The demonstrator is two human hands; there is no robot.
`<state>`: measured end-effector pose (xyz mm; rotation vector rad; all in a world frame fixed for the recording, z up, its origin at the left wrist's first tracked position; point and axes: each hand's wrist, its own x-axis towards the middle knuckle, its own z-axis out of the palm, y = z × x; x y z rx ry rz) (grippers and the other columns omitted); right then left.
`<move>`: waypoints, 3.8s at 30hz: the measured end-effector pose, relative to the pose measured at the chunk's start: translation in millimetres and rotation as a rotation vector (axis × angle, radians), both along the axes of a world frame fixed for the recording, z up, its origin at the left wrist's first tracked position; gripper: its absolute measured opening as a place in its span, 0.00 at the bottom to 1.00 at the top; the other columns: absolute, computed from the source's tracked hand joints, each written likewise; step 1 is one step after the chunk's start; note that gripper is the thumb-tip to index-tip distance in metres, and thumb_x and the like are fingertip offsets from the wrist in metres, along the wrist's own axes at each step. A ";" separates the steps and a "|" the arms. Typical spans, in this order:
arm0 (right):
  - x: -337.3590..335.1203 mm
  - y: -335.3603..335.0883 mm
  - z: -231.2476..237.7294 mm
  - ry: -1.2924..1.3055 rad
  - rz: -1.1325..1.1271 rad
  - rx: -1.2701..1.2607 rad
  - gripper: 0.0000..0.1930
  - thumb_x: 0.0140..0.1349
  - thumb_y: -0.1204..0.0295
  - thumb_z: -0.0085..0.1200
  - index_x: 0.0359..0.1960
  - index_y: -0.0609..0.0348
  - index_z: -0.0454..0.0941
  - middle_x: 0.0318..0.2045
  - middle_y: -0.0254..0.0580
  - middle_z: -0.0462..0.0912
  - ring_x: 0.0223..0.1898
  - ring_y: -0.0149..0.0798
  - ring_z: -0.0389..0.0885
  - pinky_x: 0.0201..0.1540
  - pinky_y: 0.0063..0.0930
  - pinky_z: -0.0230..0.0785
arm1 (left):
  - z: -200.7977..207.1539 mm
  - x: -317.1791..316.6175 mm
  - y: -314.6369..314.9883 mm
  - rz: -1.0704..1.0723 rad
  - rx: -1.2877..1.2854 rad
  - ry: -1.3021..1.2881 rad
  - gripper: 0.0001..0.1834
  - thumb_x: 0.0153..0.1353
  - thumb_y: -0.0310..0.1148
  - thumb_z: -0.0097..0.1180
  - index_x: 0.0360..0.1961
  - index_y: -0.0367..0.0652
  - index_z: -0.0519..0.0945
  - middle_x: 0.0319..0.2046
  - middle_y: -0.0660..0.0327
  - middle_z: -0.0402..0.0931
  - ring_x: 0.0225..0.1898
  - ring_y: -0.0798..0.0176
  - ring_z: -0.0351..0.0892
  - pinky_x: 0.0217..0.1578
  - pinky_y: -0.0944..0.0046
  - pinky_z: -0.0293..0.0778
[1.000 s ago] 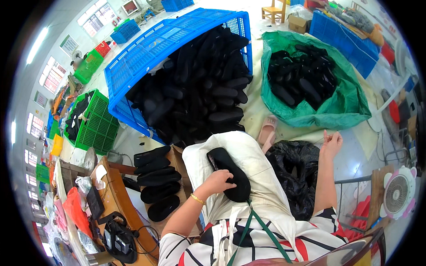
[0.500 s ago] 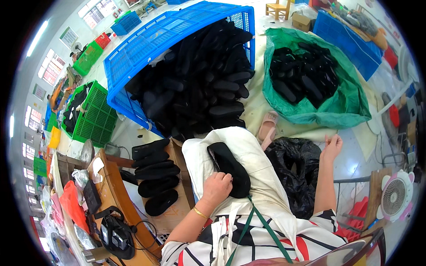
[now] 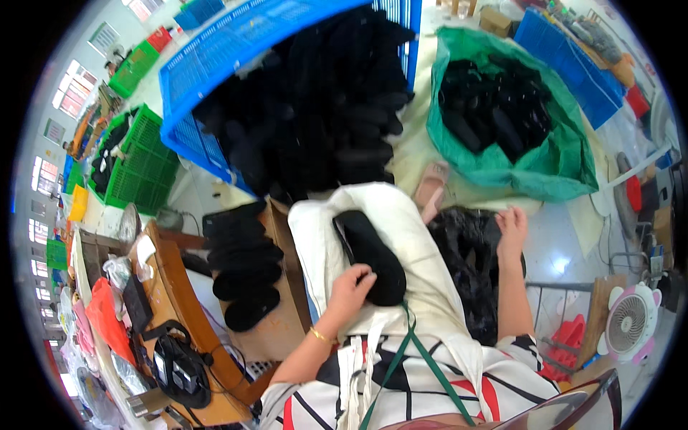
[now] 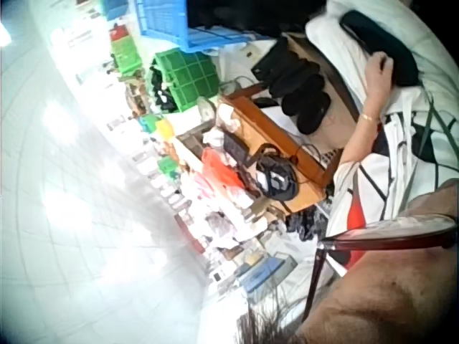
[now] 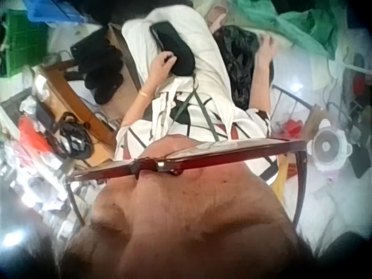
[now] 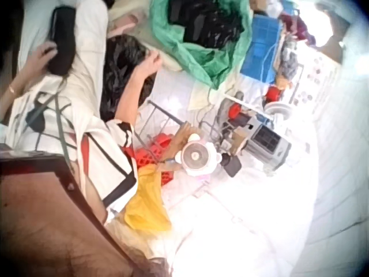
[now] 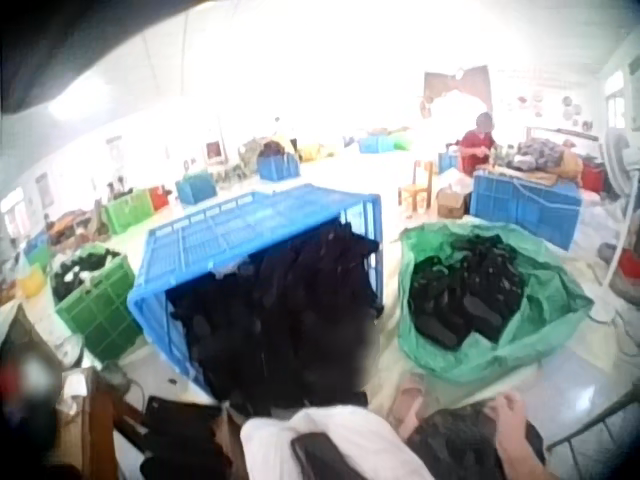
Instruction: The person sits on the floor and sews black slip-on shoes by hand using a needle and thread. They repeatedly pick up shoes from a nearby blue crate, stitch the edges, and place the finished shoes into a green bag.
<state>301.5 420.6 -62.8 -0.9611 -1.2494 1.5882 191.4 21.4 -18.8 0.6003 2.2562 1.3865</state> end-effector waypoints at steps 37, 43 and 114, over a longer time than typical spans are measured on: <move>-44.7 -200.8 61.9 -0.492 1.231 0.628 0.08 0.62 0.73 0.54 0.41 0.56 0.82 0.28 0.48 0.83 0.26 0.48 0.82 0.30 0.32 0.73 | -4.1 -4.9 0.8 0.368 0.457 -1.118 0.08 0.68 0.32 0.56 0.42 0.40 0.80 0.32 0.59 0.82 0.25 0.69 0.79 0.27 0.70 0.77; -42.7 -198.6 59.1 -0.481 1.279 0.431 0.07 0.64 0.73 0.54 0.42 0.59 0.80 0.27 0.43 0.82 0.24 0.37 0.81 0.30 0.26 0.71 | -5.4 6.7 3.1 0.449 0.524 -1.048 0.08 0.64 0.28 0.62 0.44 0.42 0.81 0.34 0.65 0.82 0.30 0.71 0.80 0.30 0.70 0.78; -68.7 -216.9 40.1 -0.290 1.480 -0.120 0.07 0.69 0.69 0.52 0.43 0.58 0.77 0.32 0.31 0.78 0.30 0.23 0.77 0.29 0.20 0.72 | 44.7 -28.5 -25.4 0.011 0.095 -0.614 0.06 0.62 0.29 0.62 0.39 0.40 0.82 0.28 0.67 0.81 0.24 0.77 0.75 0.24 0.78 0.69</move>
